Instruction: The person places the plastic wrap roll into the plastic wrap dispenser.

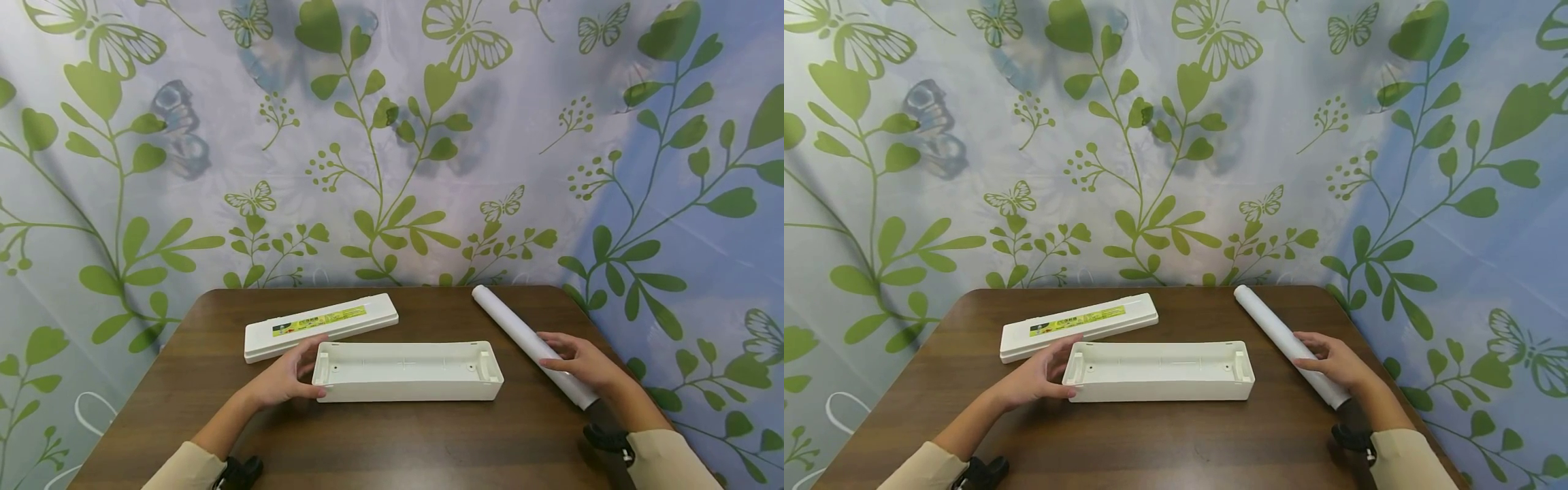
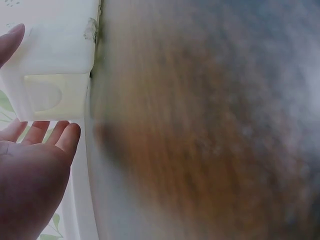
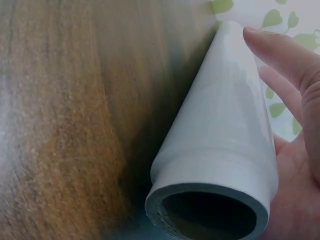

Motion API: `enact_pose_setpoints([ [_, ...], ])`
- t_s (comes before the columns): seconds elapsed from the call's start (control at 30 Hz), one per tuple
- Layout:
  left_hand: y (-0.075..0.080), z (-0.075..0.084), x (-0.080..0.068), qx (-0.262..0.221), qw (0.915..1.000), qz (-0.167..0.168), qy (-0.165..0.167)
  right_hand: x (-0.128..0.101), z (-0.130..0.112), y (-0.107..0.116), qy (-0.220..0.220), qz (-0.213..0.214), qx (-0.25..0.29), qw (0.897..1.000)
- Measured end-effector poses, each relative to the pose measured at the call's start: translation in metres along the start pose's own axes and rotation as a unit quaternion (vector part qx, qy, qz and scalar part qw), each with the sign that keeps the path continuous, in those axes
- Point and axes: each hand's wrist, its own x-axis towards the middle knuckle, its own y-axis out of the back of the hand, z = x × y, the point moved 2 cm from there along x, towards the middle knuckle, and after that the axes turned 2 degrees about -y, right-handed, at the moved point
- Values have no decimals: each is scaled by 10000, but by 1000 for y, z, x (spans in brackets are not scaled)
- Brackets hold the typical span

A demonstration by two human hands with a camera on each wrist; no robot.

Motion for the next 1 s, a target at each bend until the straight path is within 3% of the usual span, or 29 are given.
enact_pose_setpoints([
  [0.4, 0, 1, 1, -462, 9982, -182, 323, 4, 4, -1, -199, -41, 179, 9996],
  [1.0, 1, -3, 3, -597, 9976, -270, 234, 7, 9, -4, -453, 15, 302, 9985],
])
